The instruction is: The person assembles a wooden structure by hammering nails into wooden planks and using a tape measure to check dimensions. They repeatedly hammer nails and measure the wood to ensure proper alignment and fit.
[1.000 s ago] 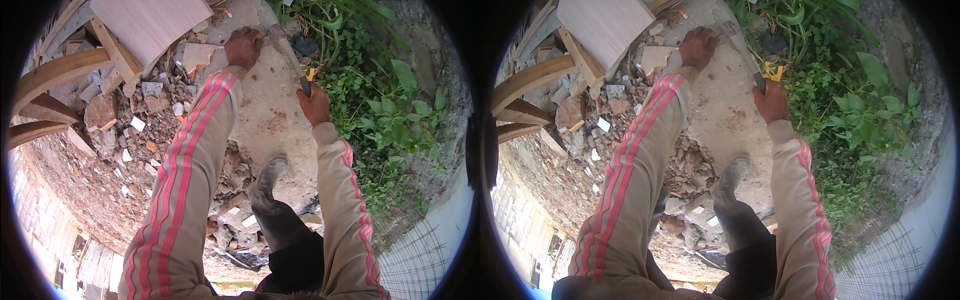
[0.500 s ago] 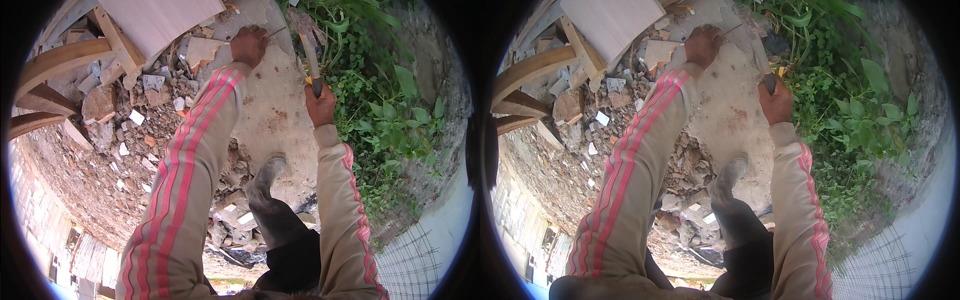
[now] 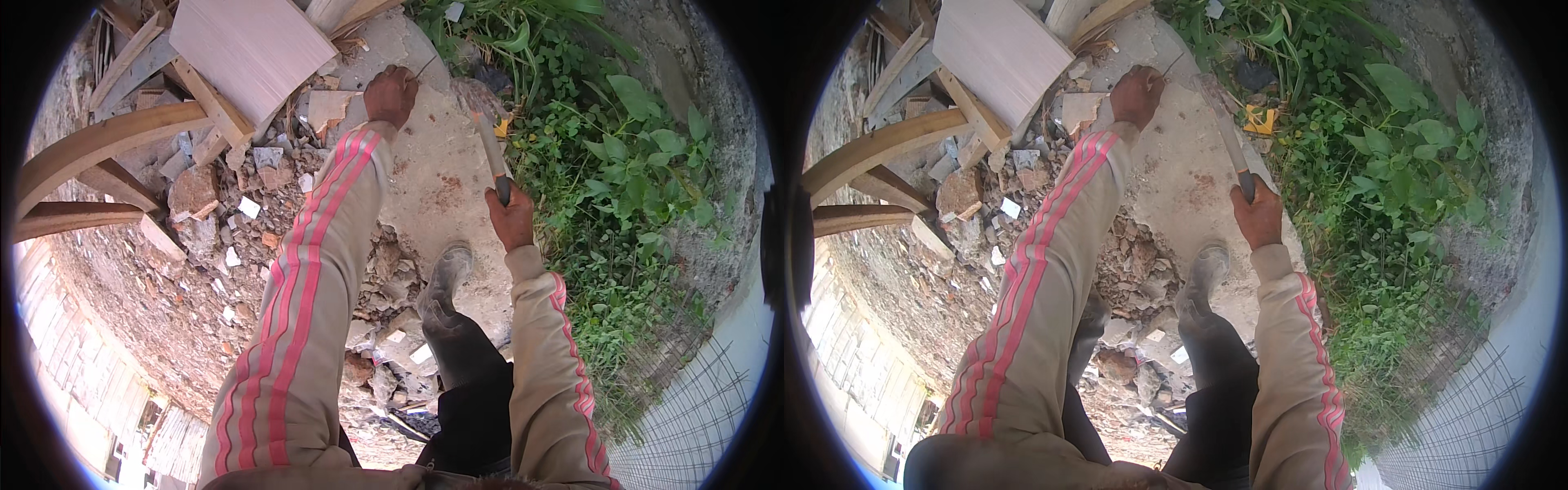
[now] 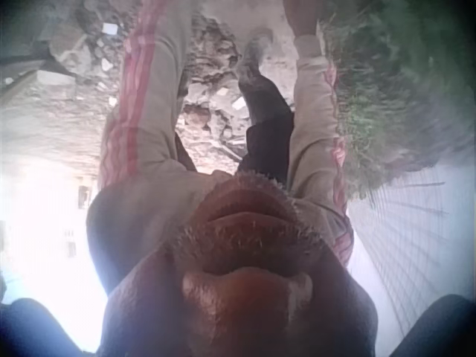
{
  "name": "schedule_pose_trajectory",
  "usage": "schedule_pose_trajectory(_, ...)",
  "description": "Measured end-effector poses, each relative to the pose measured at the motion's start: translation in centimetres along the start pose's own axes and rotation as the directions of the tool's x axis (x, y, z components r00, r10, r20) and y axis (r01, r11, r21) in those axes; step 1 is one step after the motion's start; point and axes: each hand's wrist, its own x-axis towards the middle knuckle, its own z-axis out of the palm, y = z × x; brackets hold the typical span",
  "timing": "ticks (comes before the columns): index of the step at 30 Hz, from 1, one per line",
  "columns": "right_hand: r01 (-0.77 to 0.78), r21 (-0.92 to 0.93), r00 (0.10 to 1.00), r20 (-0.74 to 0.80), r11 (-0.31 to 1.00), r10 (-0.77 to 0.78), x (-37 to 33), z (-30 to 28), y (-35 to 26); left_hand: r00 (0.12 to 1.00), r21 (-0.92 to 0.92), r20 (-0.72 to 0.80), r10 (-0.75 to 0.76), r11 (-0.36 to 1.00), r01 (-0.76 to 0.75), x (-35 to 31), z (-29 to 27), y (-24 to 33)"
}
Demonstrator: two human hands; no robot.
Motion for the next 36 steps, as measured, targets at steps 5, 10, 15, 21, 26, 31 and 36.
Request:
schedule_pose_trajectory(5,-0.066,-0.238,0.996,0.047,0.969,0.08,-11.2,-6.3,4.4,0.978,-0.531,0.125,-0.169,0.821,0.21,-8.7,-7.3,9.2)
schedule_pose_trajectory(10,-0.176,-0.204,0.978,0.072,0.963,0.194,-26.3,-9.7,8.3,0.787,-0.581,0.56,-0.257,0.556,0.595,-20.5,-18.7,16.9)
schedule_pose_trajectory(15,-0.367,-0.176,0.911,0.132,0.913,0.391,-37.5,-13.2,5.0,0.793,-0.477,0.585,-0.169,0.72,0.504,-27.2,-32.8,25.6)
schedule_pose_trajectory(21,-0.1,-0.119,0.989,0.101,0.988,0.112,-42.9,-22.2,-3.3,0.876,-0.374,0.473,0.1,0.922,0.096,-30.6,-51.5,34.3)
schedule_pose_trajectory(26,-0.141,0.272,0.961,0.267,0.952,0.066,-43.1,-34.2,-21.6,0.851,-0.575,0.491,-0.185,0.665,0.476,-36.6,-65.6,35.9)
schedule_pose_trajectory(31,0.144,0.384,0.947,0.215,0.912,-0.24,-45.0,-42.3,-42.3,0.905,-0.758,0.147,-0.4,0.542,0.363,-39.2,-75.3,32.1)
schedule_pose_trajectory(36,0.453,0.34,0.846,0.126,0.824,-0.517,-46.8,-41.9,-57.9,0.838,-0.96,-0.094,-0.537,0.271,0.066,-36.6,-81.3,29.0)
